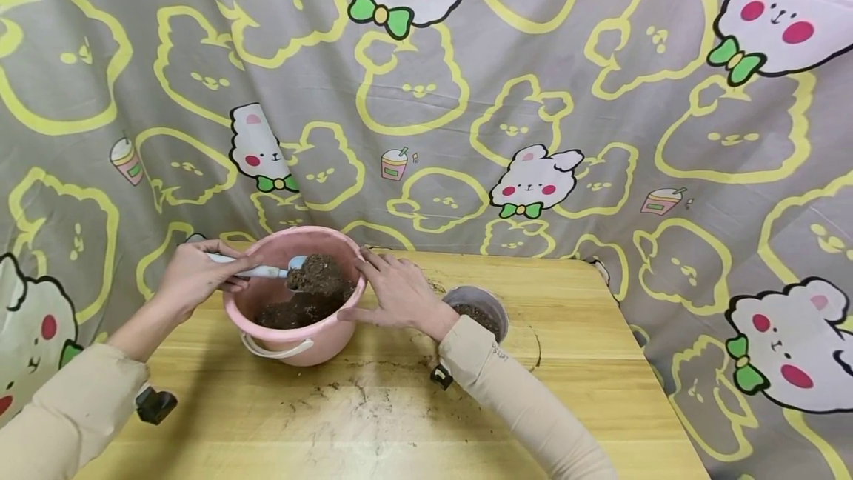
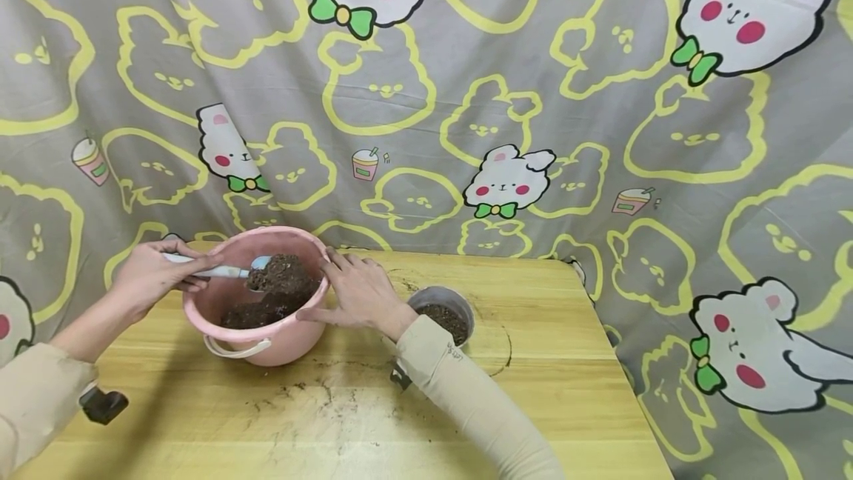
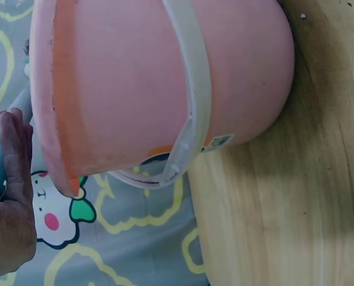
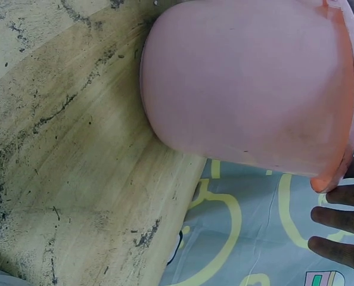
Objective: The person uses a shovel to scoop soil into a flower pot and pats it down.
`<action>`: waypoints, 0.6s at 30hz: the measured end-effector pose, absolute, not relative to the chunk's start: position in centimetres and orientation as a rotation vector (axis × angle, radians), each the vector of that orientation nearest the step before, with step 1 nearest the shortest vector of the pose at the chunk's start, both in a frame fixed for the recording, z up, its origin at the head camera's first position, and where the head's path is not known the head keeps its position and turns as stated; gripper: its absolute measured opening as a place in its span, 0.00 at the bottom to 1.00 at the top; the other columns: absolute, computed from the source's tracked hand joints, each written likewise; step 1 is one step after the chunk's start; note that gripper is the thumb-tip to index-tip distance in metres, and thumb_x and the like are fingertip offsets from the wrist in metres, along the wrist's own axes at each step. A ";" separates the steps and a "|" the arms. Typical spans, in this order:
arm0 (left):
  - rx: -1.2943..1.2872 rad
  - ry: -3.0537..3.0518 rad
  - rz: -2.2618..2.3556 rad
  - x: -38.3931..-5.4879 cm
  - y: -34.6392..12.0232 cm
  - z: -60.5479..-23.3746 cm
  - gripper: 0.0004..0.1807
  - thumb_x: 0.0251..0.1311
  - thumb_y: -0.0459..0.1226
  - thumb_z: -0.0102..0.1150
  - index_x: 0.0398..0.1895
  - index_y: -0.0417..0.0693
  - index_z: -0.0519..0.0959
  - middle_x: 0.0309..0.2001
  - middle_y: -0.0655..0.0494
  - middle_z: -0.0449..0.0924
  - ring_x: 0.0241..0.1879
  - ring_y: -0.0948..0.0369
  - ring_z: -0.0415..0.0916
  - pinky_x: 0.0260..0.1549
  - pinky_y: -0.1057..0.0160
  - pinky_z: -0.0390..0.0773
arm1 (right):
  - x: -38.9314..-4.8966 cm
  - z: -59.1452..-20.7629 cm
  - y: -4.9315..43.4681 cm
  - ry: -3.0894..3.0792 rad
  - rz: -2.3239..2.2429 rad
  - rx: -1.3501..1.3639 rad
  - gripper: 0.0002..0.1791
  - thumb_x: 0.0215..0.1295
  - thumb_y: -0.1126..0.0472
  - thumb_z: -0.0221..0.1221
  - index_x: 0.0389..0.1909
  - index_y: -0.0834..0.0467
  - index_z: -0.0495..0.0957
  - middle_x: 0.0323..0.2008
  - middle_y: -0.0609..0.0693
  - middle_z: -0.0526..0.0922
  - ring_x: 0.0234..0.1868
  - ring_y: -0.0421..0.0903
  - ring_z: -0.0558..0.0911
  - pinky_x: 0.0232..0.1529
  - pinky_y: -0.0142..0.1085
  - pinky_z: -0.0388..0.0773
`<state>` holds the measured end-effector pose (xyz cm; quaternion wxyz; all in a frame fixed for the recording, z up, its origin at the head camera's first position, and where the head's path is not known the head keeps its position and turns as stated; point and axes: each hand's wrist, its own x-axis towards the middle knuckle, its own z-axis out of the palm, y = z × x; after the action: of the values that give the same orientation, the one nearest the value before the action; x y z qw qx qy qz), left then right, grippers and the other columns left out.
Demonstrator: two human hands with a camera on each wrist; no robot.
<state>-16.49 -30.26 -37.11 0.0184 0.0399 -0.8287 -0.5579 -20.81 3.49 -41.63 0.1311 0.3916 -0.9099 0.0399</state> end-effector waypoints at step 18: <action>0.140 -2.544 -1.774 -15.7 -29.4 -35.5 0.07 0.67 0.43 0.72 0.36 0.53 0.85 0.22 0.69 0.88 0.22 0.67 0.88 0.28 0.62 0.89 | -20.0 -41.5 6.5 -2.669 0.136 1.100 0.56 0.61 0.16 0.52 0.81 0.48 0.62 0.79 0.55 0.68 0.75 0.56 0.75 0.66 0.54 0.80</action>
<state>-15.70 -29.36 -35.50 0.0184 0.0452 -0.8193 -0.5713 -20.04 6.50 -41.53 0.1253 0.3777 -0.9162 0.0468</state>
